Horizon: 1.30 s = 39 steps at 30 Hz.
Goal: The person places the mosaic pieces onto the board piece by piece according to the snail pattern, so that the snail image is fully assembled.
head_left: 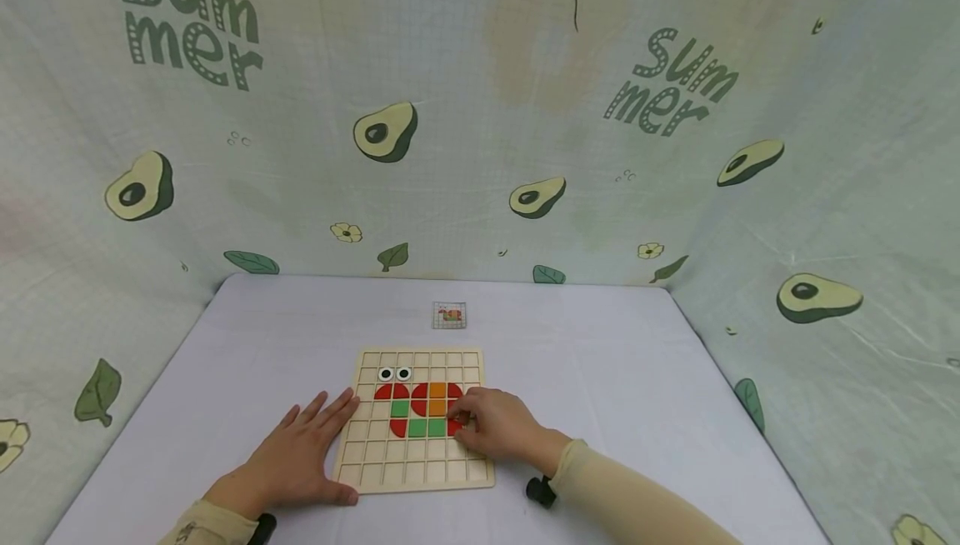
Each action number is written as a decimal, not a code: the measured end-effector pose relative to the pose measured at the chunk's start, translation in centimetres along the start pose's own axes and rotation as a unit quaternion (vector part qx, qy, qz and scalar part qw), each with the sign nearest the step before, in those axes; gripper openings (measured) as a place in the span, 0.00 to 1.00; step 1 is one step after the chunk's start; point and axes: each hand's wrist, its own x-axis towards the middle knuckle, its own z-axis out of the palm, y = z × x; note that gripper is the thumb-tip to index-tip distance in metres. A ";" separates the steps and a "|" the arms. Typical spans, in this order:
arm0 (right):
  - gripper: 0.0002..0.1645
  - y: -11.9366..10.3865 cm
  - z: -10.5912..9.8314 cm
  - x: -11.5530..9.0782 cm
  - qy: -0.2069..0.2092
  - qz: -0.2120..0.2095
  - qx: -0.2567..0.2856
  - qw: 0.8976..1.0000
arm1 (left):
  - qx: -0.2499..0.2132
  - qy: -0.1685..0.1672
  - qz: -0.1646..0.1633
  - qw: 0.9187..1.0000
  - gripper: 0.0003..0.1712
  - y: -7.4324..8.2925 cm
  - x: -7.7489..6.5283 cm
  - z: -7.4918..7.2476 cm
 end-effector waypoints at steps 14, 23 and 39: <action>0.13 0.1 -0.1 -0.2 0.007 -0.006 0.006 1.000 | -0.004 -0.007 -0.005 1.000 0.76 0.2 0.0 -0.2; 0.15 0.9 -1.2 -1.1 -0.006 0.006 0.038 0.999 | -0.007 -0.002 0.001 1.000 0.76 0.3 0.0 -0.4; 0.22 3.5 -4.2 -2.6 -0.056 0.005 0.095 0.994 | -0.004 -0.002 0.007 1.000 0.77 0.3 -0.1 -0.7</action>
